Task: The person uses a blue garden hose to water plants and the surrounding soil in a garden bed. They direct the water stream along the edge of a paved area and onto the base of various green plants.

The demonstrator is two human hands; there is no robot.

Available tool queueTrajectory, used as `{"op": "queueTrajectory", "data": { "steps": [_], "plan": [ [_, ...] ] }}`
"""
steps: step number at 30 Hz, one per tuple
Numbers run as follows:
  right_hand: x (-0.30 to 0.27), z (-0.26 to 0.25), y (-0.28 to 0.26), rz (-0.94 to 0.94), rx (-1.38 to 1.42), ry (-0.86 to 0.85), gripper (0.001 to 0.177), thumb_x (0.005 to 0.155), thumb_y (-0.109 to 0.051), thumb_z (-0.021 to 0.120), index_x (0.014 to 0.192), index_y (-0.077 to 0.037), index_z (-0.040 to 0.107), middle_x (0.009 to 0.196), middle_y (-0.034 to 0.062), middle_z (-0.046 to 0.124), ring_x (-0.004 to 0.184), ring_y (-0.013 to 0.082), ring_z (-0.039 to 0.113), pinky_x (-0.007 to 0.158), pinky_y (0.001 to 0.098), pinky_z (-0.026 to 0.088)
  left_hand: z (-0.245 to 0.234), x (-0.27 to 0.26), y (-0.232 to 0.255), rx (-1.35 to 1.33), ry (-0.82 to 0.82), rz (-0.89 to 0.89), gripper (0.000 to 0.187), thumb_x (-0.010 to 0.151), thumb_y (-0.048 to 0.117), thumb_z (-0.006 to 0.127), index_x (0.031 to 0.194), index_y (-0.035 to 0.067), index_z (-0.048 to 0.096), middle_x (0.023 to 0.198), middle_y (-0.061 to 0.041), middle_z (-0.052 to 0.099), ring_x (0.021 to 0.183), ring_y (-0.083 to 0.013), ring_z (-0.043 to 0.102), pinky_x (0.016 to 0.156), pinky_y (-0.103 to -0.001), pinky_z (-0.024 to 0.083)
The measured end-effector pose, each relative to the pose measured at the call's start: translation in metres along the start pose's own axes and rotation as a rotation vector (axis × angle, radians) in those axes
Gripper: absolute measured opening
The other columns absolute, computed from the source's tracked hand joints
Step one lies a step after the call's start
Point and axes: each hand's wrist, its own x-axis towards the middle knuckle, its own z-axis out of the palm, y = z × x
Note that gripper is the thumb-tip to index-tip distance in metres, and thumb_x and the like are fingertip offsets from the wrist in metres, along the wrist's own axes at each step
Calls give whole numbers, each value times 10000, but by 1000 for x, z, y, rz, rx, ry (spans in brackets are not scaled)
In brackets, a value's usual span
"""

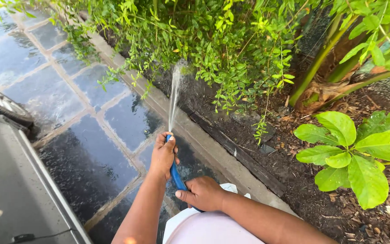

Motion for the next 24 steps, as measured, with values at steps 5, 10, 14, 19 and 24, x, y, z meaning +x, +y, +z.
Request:
{"op": "queueTrajectory", "data": {
  "steps": [5,10,14,19,24],
  "plan": [
    [21,3,-16,38,-26,35,527,978,-573,529,794,-109,697,708,23,744,714,238,746,709,404,562,-16,19,11,35,-52,53,144,1016,170,530,1156,132,533,737,-13,507,533,-96,460,408,-259,427],
    [52,18,-41,59,-29,7,512,972,-568,534,814,-109,697,719,29,744,723,243,741,707,410,560,-59,31,20,-14,-72,73,159,1004,151,523,1163,145,529,732,-16,508,520,-91,458,392,-255,419],
    [73,36,-59,12,-35,1,527,977,-568,541,801,-98,703,717,39,743,714,243,742,701,401,564,-91,28,28,-60,-78,76,148,1014,165,517,1160,140,524,716,-28,503,476,-104,433,381,-257,398],
    [92,53,-74,28,41,3,517,970,-562,561,800,-96,706,718,33,747,709,221,746,697,376,571,-113,15,46,-106,-110,115,198,1003,162,526,1200,155,517,720,-13,510,478,-86,438,393,-246,399],
    [102,62,-71,72,293,77,362,985,-401,630,907,-58,712,826,45,762,770,151,720,725,319,562,-112,8,65,-85,-159,219,204,1006,166,537,1210,150,528,722,-2,508,488,-73,449,398,-241,414]
  ]
}}
